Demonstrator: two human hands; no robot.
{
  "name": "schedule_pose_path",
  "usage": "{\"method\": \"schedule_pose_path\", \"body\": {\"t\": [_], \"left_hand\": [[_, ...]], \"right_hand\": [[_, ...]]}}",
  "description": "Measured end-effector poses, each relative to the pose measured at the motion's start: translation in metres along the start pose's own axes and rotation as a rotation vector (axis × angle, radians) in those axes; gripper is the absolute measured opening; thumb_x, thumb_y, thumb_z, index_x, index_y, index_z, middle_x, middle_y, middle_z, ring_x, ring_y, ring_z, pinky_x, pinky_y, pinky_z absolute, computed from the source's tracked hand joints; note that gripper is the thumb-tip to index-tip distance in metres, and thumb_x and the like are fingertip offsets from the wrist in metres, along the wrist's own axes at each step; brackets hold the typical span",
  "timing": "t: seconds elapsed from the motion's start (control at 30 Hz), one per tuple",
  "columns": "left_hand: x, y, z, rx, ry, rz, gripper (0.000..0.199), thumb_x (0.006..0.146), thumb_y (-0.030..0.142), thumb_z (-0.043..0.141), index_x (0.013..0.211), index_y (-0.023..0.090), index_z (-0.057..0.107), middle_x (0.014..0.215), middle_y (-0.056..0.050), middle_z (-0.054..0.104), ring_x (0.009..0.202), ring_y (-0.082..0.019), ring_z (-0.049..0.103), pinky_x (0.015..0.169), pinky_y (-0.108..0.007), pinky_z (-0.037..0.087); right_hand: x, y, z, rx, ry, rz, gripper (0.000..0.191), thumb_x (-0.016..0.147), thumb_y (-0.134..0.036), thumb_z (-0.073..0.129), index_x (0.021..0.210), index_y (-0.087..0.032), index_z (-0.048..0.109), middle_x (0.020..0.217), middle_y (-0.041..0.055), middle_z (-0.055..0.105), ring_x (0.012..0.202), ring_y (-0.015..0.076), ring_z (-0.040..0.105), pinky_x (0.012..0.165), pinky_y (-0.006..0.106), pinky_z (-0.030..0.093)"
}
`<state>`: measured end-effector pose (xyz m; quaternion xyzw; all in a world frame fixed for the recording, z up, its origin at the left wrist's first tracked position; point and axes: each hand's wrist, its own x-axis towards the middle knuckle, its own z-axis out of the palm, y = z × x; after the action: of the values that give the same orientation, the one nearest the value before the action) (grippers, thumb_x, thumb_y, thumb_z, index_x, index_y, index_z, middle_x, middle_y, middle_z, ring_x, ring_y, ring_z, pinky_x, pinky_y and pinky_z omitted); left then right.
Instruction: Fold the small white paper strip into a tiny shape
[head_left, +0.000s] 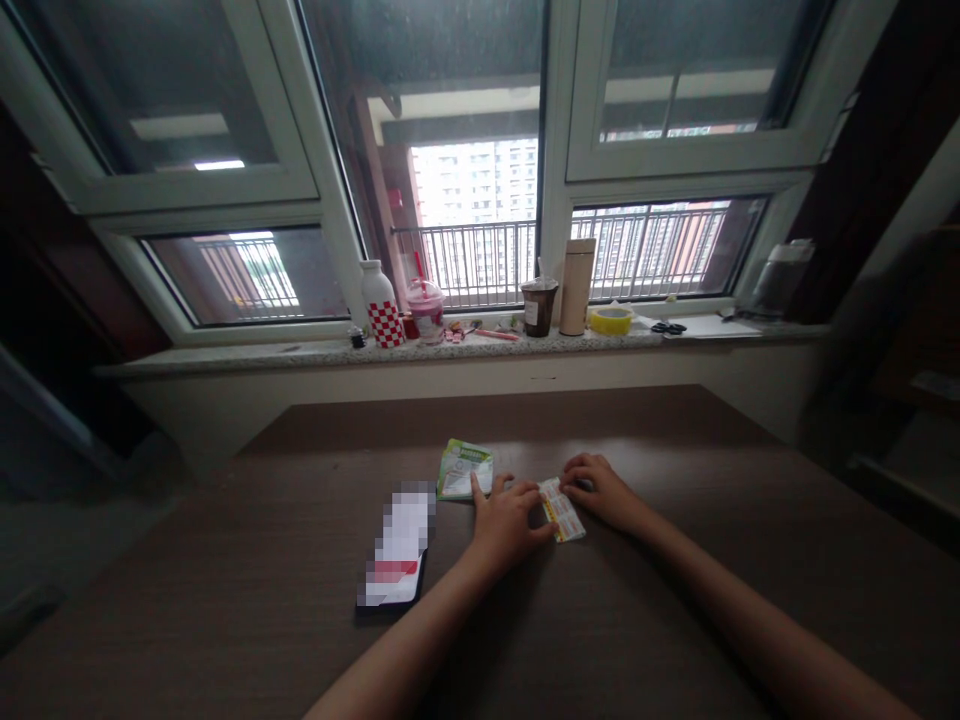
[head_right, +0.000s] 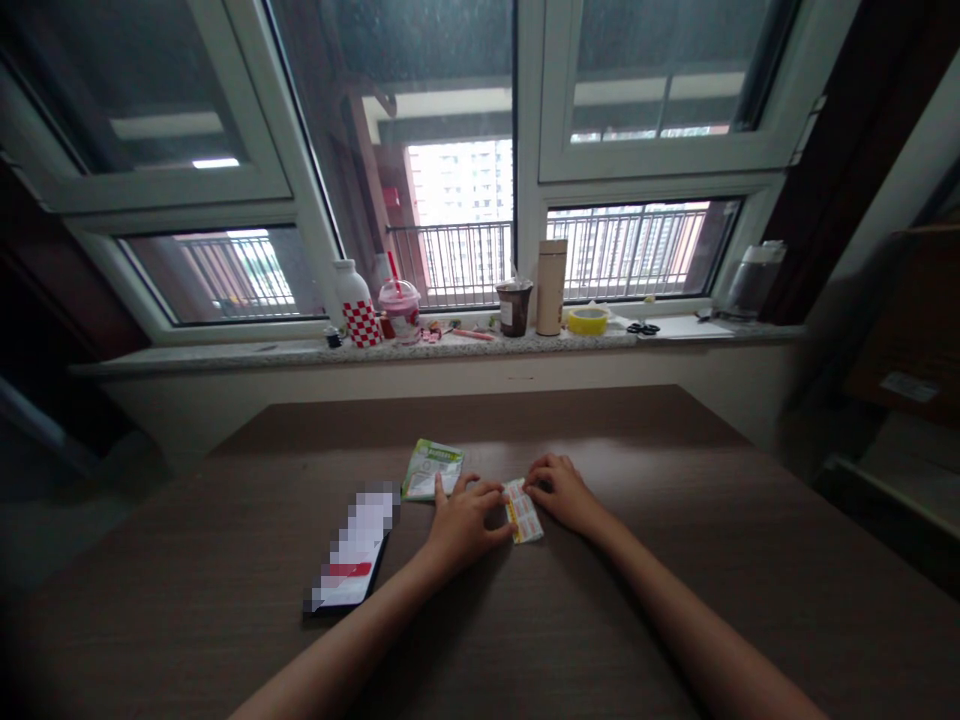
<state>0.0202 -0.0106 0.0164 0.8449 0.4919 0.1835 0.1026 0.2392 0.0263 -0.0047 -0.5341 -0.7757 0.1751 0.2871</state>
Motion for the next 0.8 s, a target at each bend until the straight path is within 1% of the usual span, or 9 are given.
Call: {"method": "schedule_pose_path", "body": {"t": [0.1,0.27,0.4,0.5,0.6,0.8], "left_hand": [[-0.001,0.000,0.000,0.001,-0.001,-0.003,0.036,0.079,0.055,0.062,0.110,0.038,0.064,0.126,0.003,0.063,0.129,-0.032,0.039,0.105,-0.076,-0.008],[-0.002,0.000,0.002,-0.005,0.014,-0.019,0.036,0.079,0.055,0.062,0.110,0.038,0.064,0.127,0.004,0.063,0.129,-0.032,0.039,0.105,-0.076,-0.010],[-0.002,0.001,0.002,-0.004,0.030,-0.014,0.034,0.079,0.056,0.062,0.108,0.038,0.064,0.126,0.006,0.064,0.127,-0.032,0.041,0.104,-0.077,-0.011],[-0.003,0.001,0.001,0.002,0.036,-0.008,0.034,0.080,0.056,0.061,0.108,0.038,0.064,0.126,0.006,0.064,0.127,-0.032,0.041,0.104,-0.077,-0.012],[-0.003,0.001,0.000,0.003,0.018,-0.007,0.034,0.080,0.055,0.061,0.109,0.038,0.064,0.126,0.004,0.064,0.128,-0.032,0.041,0.103,-0.077,-0.013],[-0.002,0.003,-0.003,0.011,0.001,-0.016,0.036,0.080,0.056,0.059,0.110,0.038,0.064,0.126,0.004,0.064,0.128,-0.032,0.041,0.104,-0.077,-0.012]], "right_hand": [[0.003,0.002,0.004,-0.028,0.012,0.000,0.013,0.082,-0.031,0.063,0.083,-0.024,0.074,0.105,0.0071,0.061,0.105,0.0239,0.050,0.096,0.040,0.039],[-0.001,0.003,0.007,-0.069,0.039,-0.004,0.012,0.082,-0.033,0.065,0.085,-0.027,0.075,0.109,0.0064,0.061,0.110,0.0248,0.047,0.098,0.041,0.037],[-0.003,0.001,0.007,-0.099,0.039,0.048,0.011,0.080,-0.035,0.067,0.085,-0.030,0.075,0.114,0.0047,0.059,0.116,0.0260,0.044,0.100,0.043,0.035],[-0.005,-0.003,0.004,-0.129,0.017,0.090,0.011,0.080,-0.035,0.067,0.087,-0.033,0.075,0.118,0.0035,0.058,0.120,0.0263,0.042,0.101,0.044,0.034],[-0.009,-0.008,-0.002,-0.171,-0.022,0.107,0.014,0.081,-0.035,0.066,0.092,-0.037,0.074,0.123,0.0022,0.056,0.123,0.0271,0.039,0.102,0.046,0.033],[-0.021,-0.016,-0.013,-0.229,-0.112,0.108,0.029,0.082,-0.035,0.064,0.109,-0.044,0.068,0.131,0.0011,0.053,0.126,0.0274,0.038,0.104,0.046,0.033]]}}
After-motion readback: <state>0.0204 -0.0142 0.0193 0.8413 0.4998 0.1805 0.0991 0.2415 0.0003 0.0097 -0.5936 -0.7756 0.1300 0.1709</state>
